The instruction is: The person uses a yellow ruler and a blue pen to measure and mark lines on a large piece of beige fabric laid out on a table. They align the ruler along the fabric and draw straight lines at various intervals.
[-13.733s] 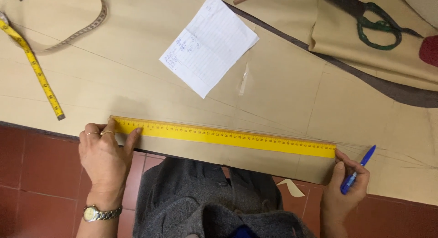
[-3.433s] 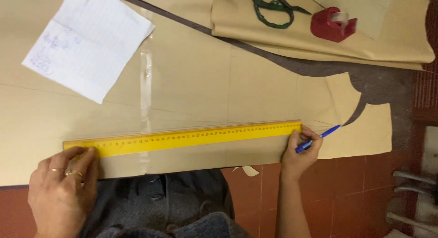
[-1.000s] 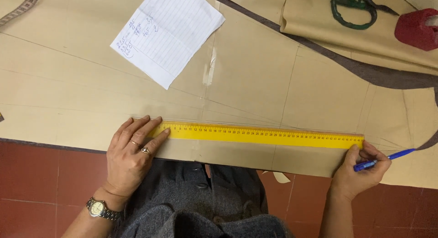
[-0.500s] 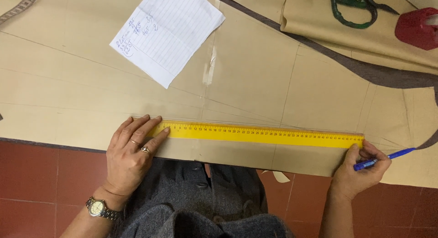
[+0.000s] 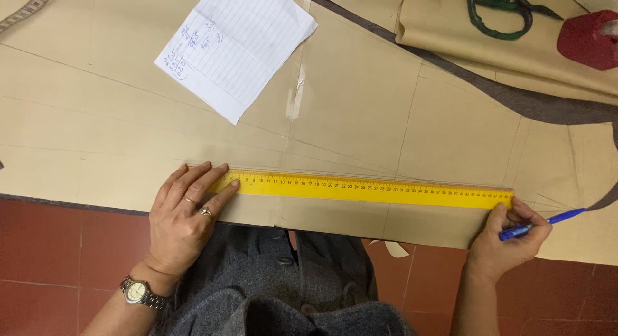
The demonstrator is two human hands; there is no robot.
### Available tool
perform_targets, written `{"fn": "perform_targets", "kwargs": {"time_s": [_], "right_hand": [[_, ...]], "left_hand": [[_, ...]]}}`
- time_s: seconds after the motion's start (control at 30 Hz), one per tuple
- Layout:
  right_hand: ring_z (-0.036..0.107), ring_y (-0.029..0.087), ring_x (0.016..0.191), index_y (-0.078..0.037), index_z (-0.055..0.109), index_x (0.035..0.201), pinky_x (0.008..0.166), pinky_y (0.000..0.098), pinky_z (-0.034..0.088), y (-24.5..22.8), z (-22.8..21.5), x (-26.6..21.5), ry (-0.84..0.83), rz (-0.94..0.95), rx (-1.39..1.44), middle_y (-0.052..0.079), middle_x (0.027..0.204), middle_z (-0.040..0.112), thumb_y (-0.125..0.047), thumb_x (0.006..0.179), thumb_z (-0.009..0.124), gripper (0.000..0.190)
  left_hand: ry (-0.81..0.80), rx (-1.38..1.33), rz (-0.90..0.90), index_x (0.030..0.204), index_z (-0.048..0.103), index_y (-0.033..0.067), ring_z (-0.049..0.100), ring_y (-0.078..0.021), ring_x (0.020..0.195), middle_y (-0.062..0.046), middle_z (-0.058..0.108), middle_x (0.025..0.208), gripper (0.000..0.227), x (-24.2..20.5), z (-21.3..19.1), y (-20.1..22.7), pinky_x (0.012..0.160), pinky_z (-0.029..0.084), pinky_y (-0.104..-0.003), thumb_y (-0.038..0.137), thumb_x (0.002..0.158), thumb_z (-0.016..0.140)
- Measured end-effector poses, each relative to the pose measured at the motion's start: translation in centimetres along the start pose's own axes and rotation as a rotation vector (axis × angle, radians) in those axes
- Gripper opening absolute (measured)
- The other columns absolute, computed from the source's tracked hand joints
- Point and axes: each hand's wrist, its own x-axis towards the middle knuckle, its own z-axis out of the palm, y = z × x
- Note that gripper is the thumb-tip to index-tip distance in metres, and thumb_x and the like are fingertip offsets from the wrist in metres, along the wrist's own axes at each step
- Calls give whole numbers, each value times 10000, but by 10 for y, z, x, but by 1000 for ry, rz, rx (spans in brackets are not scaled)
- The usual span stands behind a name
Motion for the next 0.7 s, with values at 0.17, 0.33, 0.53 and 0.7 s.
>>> {"fn": "perform_targets", "kwargs": {"time_s": [0.17,0.33,0.53,0.7], "right_hand": [[537,232,925,28,473,1119,810,317,457,-6,1,1,4,37,11,204,1117,589,152,1019,610,211],[532,229,904,25,492,1109,802,312,447,5,2,0,17,33,31,199,1094,586,152,992,595,201],[523,258,949,47,503,1123,807,317,425,-26,0,10,110,-21,35,211,1077,555,136,1012,610,178],[637,246,779,24,478,1289,835,308,513,-104,36,21,-55,111,198,198,916,629,21,1054,394,250]], "left_hand": [[-41,40,-10,1233,626,138,571,-319,1194,-119,599,1307,334,-4,1,4,1073,426,-475,40,914,631],[-222,219,-77,1348,539,130,505,-283,1265,-122,573,1342,515,-11,3,26,1132,337,-476,283,862,605],[-363,301,-140,1326,495,-33,530,-395,1223,-262,541,1318,642,1,0,53,1114,374,-486,476,940,438],[-568,248,-168,1487,263,124,330,-508,1310,-373,322,1418,813,-2,5,57,1100,262,-549,682,899,318]]}}
